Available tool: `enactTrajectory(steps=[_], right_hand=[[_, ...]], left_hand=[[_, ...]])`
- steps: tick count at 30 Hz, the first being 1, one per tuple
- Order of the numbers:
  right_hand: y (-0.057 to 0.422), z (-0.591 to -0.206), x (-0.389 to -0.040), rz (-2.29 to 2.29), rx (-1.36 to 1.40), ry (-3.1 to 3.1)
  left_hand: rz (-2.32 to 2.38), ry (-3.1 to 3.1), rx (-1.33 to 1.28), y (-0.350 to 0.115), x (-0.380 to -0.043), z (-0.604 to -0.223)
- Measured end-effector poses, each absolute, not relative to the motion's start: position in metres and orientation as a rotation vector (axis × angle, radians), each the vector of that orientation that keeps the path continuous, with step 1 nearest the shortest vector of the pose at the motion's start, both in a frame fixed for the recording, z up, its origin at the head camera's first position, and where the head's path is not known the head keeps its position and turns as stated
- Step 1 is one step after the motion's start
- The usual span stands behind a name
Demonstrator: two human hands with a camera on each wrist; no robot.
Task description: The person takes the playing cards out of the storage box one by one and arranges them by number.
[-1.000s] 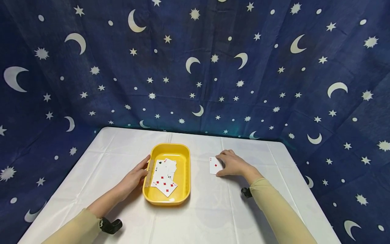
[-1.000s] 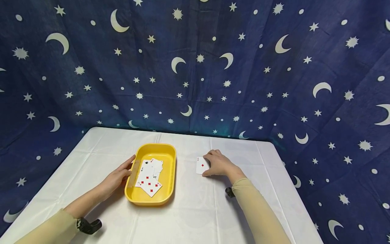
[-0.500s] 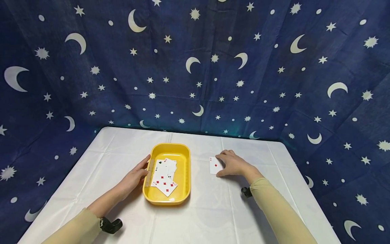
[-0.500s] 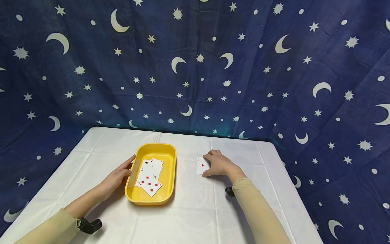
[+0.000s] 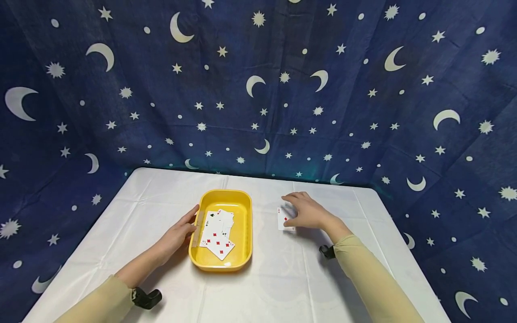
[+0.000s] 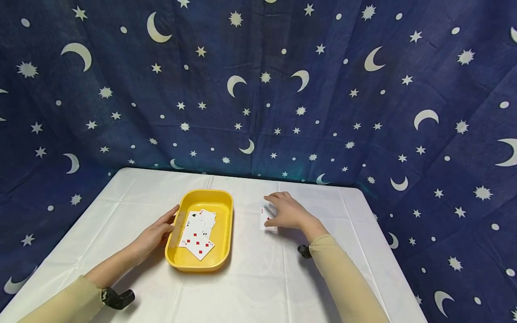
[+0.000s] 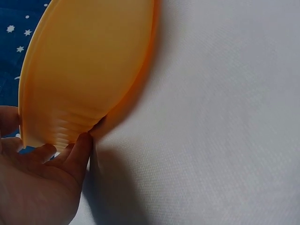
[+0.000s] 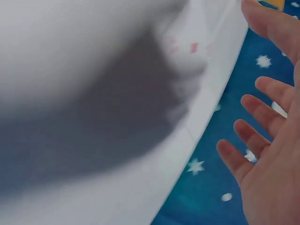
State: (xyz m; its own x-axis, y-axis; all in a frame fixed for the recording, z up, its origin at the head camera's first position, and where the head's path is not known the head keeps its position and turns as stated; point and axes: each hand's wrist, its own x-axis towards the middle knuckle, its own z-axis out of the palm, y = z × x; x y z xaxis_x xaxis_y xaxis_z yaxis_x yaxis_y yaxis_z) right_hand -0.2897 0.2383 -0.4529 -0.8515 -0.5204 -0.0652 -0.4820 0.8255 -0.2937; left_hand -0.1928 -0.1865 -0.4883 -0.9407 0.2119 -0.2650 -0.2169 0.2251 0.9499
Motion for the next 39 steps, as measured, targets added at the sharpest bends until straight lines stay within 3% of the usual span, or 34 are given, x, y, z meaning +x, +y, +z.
enactTrajectory(steps=[15,39], right_hand=[[0.17,-0.414,-0.275,-0.427,-1.11,2.815],[0.069,-0.425,-0.257,-0.012,-1.414,2.534]], left_hand=[[1.813,2.132,-0.152,-0.179,-0.195,-0.483],[1.854,2.103,-0.143,-0.179,-0.192,-0.482]])
